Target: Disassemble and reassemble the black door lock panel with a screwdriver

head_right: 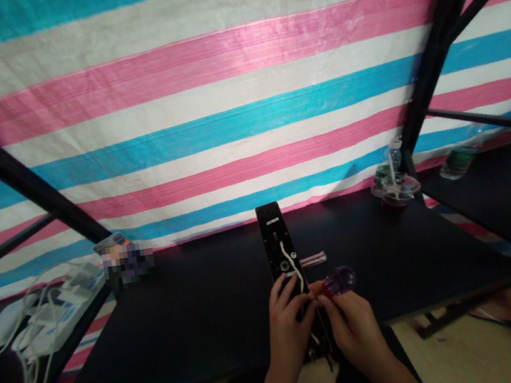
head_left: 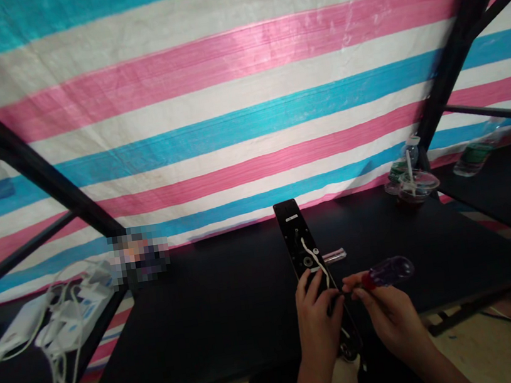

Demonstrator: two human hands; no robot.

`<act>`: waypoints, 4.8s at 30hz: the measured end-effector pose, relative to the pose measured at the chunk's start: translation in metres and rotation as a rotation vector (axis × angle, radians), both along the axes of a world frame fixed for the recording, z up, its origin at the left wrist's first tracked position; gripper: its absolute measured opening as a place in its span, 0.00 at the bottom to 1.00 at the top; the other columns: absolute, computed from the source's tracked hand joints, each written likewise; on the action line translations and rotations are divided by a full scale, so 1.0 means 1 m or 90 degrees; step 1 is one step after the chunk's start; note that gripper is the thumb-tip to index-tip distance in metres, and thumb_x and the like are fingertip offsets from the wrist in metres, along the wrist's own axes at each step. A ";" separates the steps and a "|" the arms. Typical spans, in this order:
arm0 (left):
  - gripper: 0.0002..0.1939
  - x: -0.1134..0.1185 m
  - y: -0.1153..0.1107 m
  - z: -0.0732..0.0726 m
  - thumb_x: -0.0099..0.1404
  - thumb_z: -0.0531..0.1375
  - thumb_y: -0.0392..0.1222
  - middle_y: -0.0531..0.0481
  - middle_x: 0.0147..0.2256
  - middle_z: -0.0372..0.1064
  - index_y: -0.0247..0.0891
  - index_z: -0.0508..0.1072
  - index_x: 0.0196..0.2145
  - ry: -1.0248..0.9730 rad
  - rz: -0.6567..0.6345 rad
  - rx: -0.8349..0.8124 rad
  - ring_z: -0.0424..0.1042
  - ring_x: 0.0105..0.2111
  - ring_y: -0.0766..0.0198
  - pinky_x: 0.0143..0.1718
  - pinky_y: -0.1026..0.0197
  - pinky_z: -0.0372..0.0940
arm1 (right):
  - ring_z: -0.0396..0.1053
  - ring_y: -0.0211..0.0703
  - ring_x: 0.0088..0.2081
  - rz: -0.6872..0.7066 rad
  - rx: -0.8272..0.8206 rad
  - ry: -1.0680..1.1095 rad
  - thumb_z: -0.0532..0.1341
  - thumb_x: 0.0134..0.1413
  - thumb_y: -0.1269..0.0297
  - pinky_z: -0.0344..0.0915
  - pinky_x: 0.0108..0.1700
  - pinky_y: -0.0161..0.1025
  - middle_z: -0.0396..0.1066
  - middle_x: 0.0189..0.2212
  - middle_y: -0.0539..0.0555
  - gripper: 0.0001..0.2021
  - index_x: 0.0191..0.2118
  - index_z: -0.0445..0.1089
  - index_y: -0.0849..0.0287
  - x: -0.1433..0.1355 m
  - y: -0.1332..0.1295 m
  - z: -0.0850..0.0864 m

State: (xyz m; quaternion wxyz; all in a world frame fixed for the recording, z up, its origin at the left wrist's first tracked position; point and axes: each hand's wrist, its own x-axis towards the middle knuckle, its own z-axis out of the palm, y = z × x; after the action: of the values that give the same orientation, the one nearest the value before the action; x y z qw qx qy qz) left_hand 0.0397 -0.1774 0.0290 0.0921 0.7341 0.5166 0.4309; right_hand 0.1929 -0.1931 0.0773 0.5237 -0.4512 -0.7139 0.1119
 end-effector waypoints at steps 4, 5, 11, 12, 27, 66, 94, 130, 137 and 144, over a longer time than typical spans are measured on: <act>0.10 -0.003 0.000 0.001 0.61 0.66 0.30 0.46 0.57 0.71 0.44 0.80 0.38 0.004 -0.014 -0.014 0.63 0.63 0.49 0.59 0.37 0.67 | 0.80 0.45 0.39 0.003 0.004 -0.003 0.55 0.67 0.67 0.75 0.40 0.34 0.80 0.38 0.57 0.11 0.40 0.76 0.56 0.001 0.000 0.000; 0.10 -0.004 0.000 0.002 0.61 0.66 0.30 0.46 0.57 0.71 0.43 0.80 0.38 0.005 -0.016 -0.015 0.63 0.63 0.49 0.59 0.37 0.67 | 0.80 0.45 0.39 0.003 0.002 -0.003 0.55 0.67 0.67 0.75 0.40 0.34 0.80 0.39 0.57 0.11 0.41 0.76 0.56 0.001 0.000 0.000; 0.09 -0.003 -0.001 0.006 0.58 0.66 0.28 0.45 0.56 0.72 0.41 0.78 0.32 0.026 -0.004 -0.015 0.64 0.61 0.47 0.57 0.36 0.67 | 0.79 0.41 0.37 -0.010 0.013 0.029 0.56 0.66 0.67 0.74 0.40 0.31 0.79 0.36 0.54 0.09 0.43 0.75 0.55 0.003 -0.007 0.002; 0.09 -0.002 -0.001 0.007 0.58 0.66 0.27 0.45 0.56 0.72 0.41 0.77 0.32 0.031 0.002 -0.015 0.65 0.60 0.47 0.57 0.36 0.68 | 0.79 0.40 0.36 -0.012 0.013 0.041 0.56 0.66 0.67 0.74 0.40 0.31 0.79 0.36 0.54 0.09 0.43 0.74 0.55 0.003 -0.009 0.003; 0.09 -0.001 0.000 0.014 0.59 0.63 0.27 0.45 0.54 0.71 0.41 0.76 0.33 0.019 0.004 -0.026 0.66 0.58 0.49 0.57 0.39 0.68 | 0.78 0.42 0.36 -0.020 -0.007 0.065 0.55 0.68 0.64 0.75 0.40 0.34 0.78 0.36 0.56 0.11 0.41 0.75 0.56 0.004 -0.002 -0.014; 0.10 -0.005 0.000 0.005 0.63 0.64 0.31 0.45 0.55 0.71 0.44 0.80 0.38 -0.025 -0.012 0.010 0.67 0.58 0.50 0.56 0.39 0.70 | 0.79 0.49 0.44 0.102 -0.144 -0.002 0.56 0.67 0.63 0.76 0.47 0.39 0.80 0.41 0.58 0.12 0.44 0.78 0.55 -0.003 0.007 0.018; 0.14 -0.004 0.001 0.010 0.60 0.65 0.30 0.46 0.54 0.73 0.47 0.81 0.40 -0.023 -0.001 -0.025 0.69 0.53 0.50 0.52 0.43 0.71 | 0.76 0.42 0.35 0.141 -0.050 0.014 0.60 0.63 0.66 0.74 0.37 0.33 0.76 0.35 0.55 0.06 0.37 0.76 0.56 -0.013 0.010 0.021; 0.15 -0.015 0.011 0.007 0.56 0.71 0.36 0.46 0.56 0.70 0.48 0.81 0.42 0.058 -0.038 -0.019 0.65 0.56 0.48 0.56 0.40 0.66 | 0.76 0.42 0.39 0.066 -0.014 0.040 0.54 0.66 0.72 0.73 0.43 0.35 0.77 0.37 0.54 0.10 0.44 0.72 0.55 0.005 0.009 0.002; 0.15 -0.015 0.011 0.007 0.56 0.71 0.36 0.47 0.56 0.71 0.49 0.81 0.42 0.059 -0.037 -0.019 0.66 0.56 0.48 0.55 0.39 0.66 | 0.76 0.43 0.41 0.081 -0.010 0.020 0.54 0.66 0.73 0.73 0.44 0.37 0.77 0.39 0.55 0.10 0.45 0.71 0.56 0.003 0.009 -0.002; 0.13 -0.014 0.008 0.009 0.58 0.69 0.35 0.46 0.56 0.70 0.46 0.81 0.41 0.050 -0.045 -0.029 0.65 0.56 0.49 0.56 0.41 0.67 | 0.75 0.43 0.41 0.149 -0.032 -0.025 0.54 0.65 0.73 0.72 0.45 0.37 0.75 0.39 0.56 0.09 0.44 0.70 0.56 0.001 0.013 0.012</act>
State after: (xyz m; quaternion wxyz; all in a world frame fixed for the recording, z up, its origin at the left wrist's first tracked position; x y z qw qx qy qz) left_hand 0.0252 -0.1698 0.0385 0.1038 0.7659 0.5031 0.3866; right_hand 0.1936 -0.1799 0.0897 0.4815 -0.3796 -0.7688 0.1817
